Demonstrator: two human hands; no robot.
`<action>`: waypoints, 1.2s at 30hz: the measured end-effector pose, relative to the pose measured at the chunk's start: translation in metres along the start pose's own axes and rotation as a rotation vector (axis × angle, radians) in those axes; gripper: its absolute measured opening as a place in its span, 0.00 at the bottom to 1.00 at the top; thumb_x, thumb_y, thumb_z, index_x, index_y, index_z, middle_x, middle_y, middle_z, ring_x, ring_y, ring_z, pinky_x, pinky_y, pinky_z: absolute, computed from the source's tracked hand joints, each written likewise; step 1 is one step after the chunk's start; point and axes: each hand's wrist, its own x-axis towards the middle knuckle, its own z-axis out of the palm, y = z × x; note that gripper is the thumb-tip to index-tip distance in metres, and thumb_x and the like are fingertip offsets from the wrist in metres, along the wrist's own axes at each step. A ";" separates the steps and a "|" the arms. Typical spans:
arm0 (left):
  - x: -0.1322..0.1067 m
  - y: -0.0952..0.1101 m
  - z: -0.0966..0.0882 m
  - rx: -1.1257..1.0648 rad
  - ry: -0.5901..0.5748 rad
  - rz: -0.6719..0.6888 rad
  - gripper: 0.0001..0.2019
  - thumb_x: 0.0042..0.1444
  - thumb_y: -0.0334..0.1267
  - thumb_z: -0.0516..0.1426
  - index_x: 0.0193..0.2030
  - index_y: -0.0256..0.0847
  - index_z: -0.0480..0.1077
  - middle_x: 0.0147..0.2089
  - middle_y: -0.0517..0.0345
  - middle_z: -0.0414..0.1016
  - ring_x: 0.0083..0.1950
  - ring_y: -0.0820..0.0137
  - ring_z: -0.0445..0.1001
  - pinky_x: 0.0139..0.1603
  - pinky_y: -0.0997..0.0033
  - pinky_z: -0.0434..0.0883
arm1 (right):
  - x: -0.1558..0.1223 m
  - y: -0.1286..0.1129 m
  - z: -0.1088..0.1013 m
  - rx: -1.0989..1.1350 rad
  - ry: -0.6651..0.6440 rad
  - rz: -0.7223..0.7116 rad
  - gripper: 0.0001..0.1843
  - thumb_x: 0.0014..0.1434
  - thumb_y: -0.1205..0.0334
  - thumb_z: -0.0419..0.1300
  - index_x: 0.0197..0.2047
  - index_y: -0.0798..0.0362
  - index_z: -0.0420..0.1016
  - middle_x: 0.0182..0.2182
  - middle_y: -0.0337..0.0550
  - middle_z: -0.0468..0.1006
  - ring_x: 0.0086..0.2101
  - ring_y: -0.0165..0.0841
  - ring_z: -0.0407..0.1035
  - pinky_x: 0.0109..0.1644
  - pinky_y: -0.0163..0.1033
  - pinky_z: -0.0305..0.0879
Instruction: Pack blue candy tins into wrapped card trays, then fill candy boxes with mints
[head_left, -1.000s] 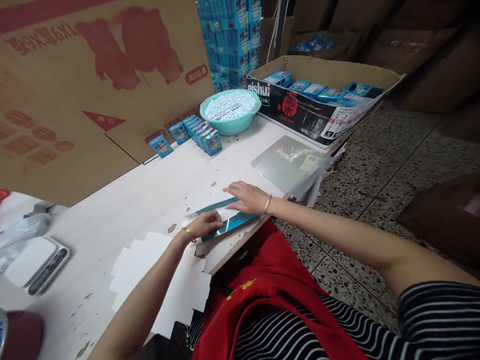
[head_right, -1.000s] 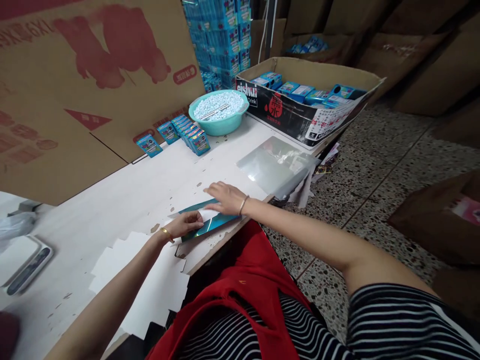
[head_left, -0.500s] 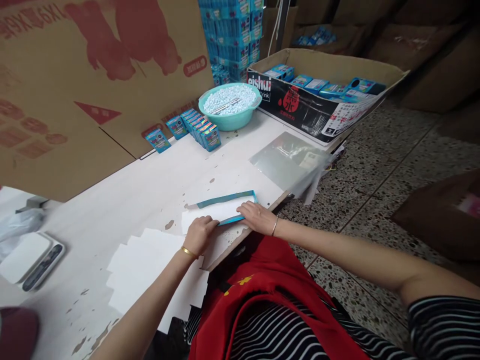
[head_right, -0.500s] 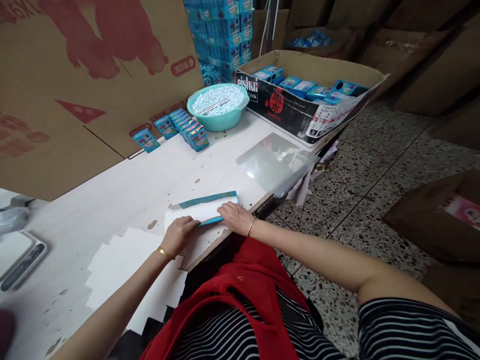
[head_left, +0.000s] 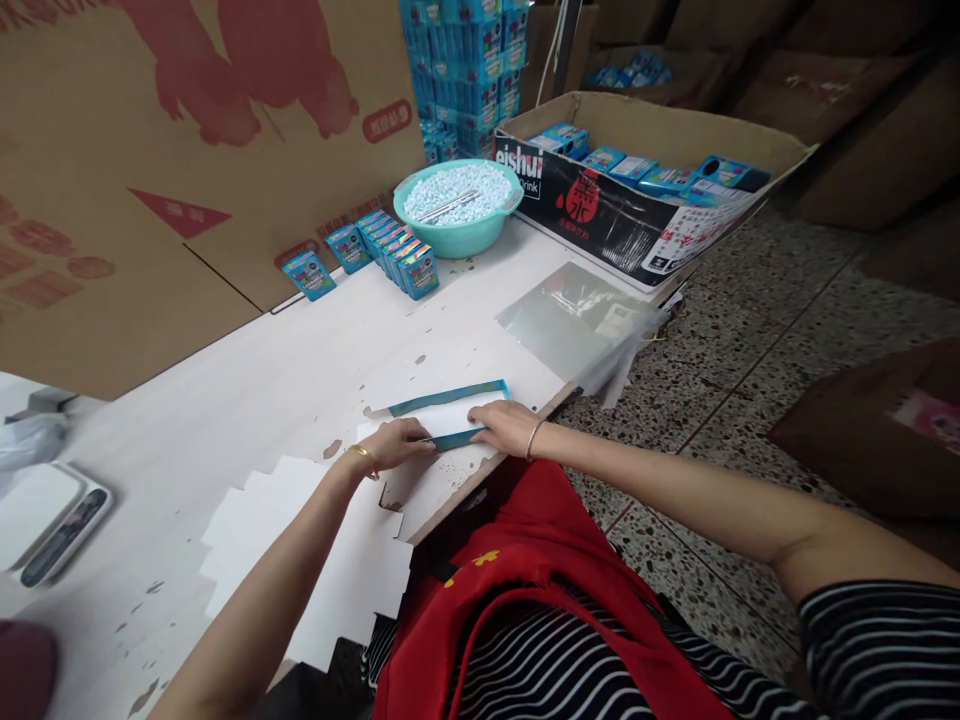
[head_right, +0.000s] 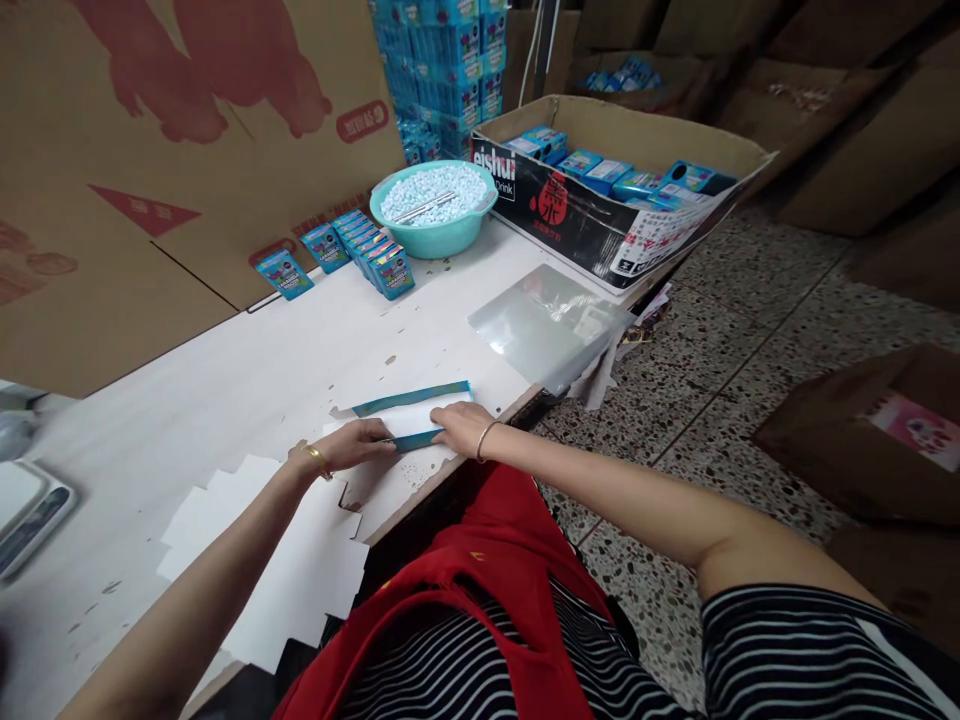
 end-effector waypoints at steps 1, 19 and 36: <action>0.002 0.000 -0.003 0.005 -0.033 -0.010 0.12 0.51 0.47 0.56 0.32 0.42 0.74 0.34 0.59 0.72 0.36 0.70 0.68 0.37 0.73 0.63 | 0.001 0.000 -0.001 0.010 -0.010 0.006 0.14 0.62 0.55 0.57 0.48 0.53 0.71 0.43 0.49 0.78 0.44 0.38 0.70 0.41 0.36 0.59; -0.009 -0.008 0.025 -0.210 0.245 -0.087 0.11 0.47 0.44 0.60 0.34 0.40 0.71 0.31 0.60 0.74 0.32 0.73 0.68 0.34 0.73 0.65 | 0.031 0.000 -0.025 -0.072 -0.357 -0.062 0.17 0.58 0.54 0.59 0.41 0.58 0.80 0.39 0.49 0.80 0.37 0.34 0.72 0.31 0.33 0.57; -0.025 0.061 0.070 0.067 0.251 -0.102 0.04 0.52 0.35 0.55 0.33 0.41 0.72 0.28 0.60 0.71 0.29 0.71 0.65 0.31 0.71 0.58 | 0.029 -0.001 -0.040 -0.353 -0.526 -0.149 0.12 0.48 0.56 0.67 0.33 0.55 0.81 0.31 0.44 0.80 0.34 0.36 0.71 0.38 0.37 0.61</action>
